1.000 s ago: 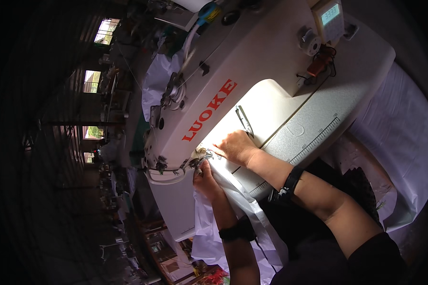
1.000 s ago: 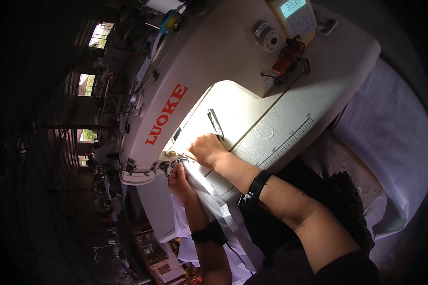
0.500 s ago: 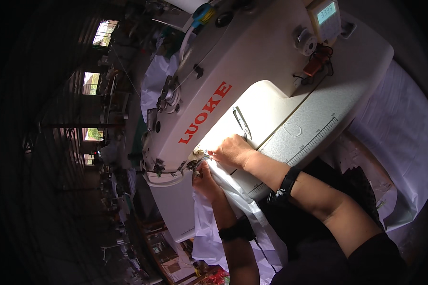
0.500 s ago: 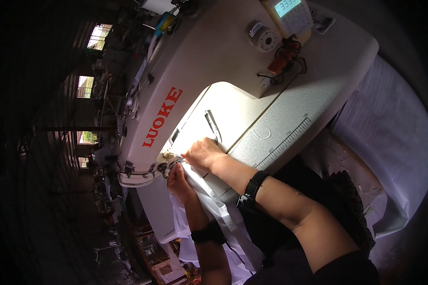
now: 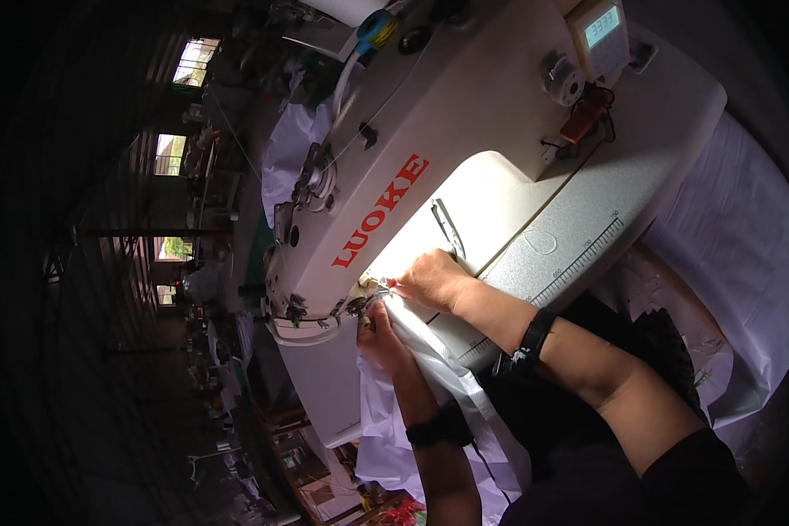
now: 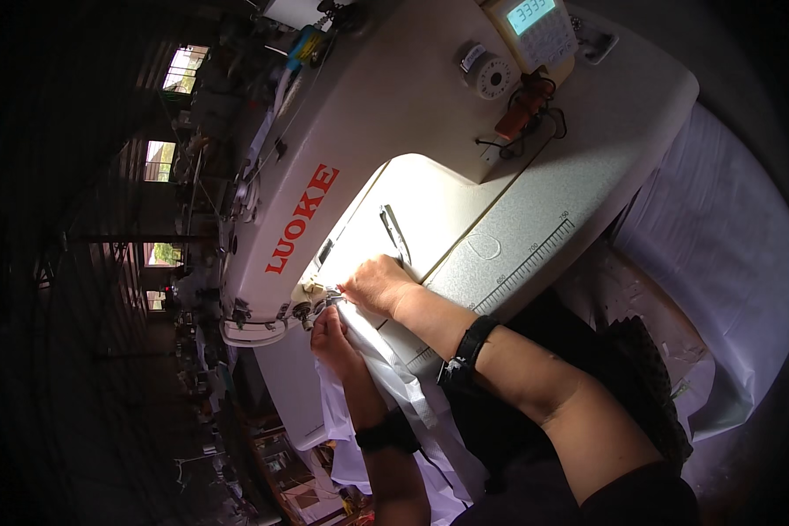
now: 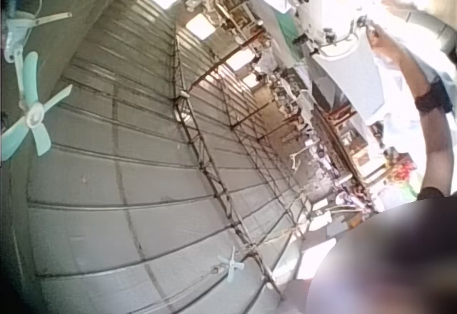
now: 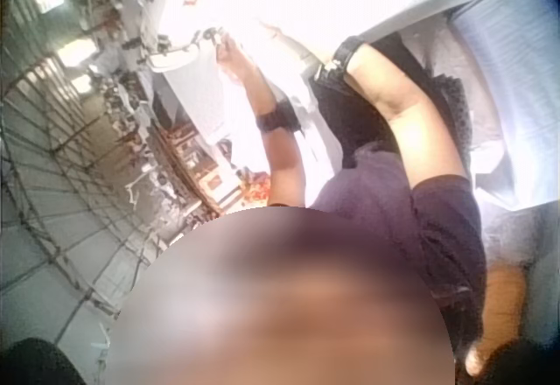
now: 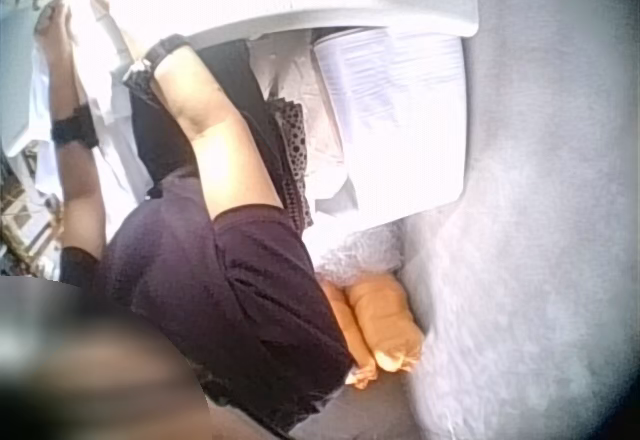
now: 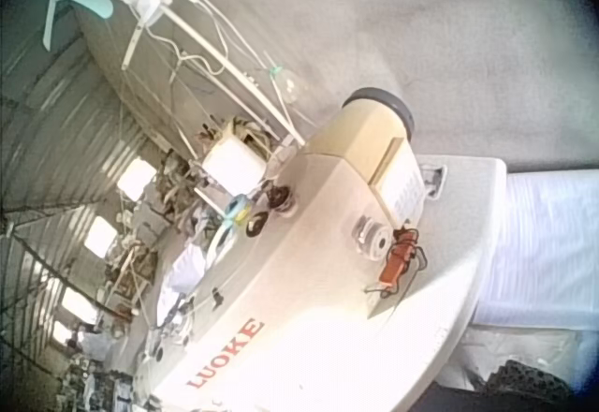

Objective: The recorder is using a sewing machine to sew a large white plastic or fabric bag.

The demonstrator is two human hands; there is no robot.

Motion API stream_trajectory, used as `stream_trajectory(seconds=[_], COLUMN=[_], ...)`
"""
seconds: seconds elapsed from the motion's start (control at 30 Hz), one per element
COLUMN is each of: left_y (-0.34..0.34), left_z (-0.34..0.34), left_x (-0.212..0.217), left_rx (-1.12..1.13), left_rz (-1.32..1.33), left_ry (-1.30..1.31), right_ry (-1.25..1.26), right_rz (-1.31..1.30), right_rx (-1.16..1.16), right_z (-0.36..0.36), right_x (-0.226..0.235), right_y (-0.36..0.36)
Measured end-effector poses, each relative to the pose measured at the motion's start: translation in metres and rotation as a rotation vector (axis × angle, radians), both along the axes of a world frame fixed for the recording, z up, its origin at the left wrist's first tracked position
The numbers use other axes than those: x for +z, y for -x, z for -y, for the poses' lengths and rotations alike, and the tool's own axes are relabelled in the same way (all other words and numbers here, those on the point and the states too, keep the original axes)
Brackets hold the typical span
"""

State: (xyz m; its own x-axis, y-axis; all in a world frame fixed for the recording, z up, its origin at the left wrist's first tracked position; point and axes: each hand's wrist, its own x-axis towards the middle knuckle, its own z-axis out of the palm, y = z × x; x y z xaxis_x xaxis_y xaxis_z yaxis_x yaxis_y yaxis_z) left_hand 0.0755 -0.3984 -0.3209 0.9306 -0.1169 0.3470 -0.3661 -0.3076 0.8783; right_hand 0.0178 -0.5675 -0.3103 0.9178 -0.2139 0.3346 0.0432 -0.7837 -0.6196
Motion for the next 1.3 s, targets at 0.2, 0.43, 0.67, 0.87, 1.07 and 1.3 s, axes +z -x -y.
stream_trajectory(seconds=[0.2, 0.43, 0.67, 0.87, 1.07, 1.3], left_y=[0.001, 0.005, 0.001, -0.001, -0.001, 0.005], left_z=[0.003, 0.003, 0.003, 0.001, 0.004, 0.013], left_x=[0.002, 0.008, 0.004, 0.004, 0.003, 0.011], left_rx=[0.044, 0.114, 0.111, 0.137, 0.109, 0.051], left_rz=[0.013, -0.044, 0.033, -0.018, -0.015, 0.186], left_ry=[-0.039, -0.105, -0.115, -0.126, -0.132, -0.203], right_ry=[-0.006, 0.0, -0.005, -0.009, -0.088, -0.156], right_rz=[0.007, 0.009, -0.017, 0.012, -0.134, 0.041], right_rx=[-0.002, 0.007, 0.016, 0.015, 0.028, -0.014], right_z=[0.001, 0.002, 0.002, 0.003, -0.004, -0.013], right_x=[0.002, 0.003, 0.004, 0.006, 0.01, 0.005], right_y=[0.001, 0.003, 0.003, 0.004, -0.003, -0.009])
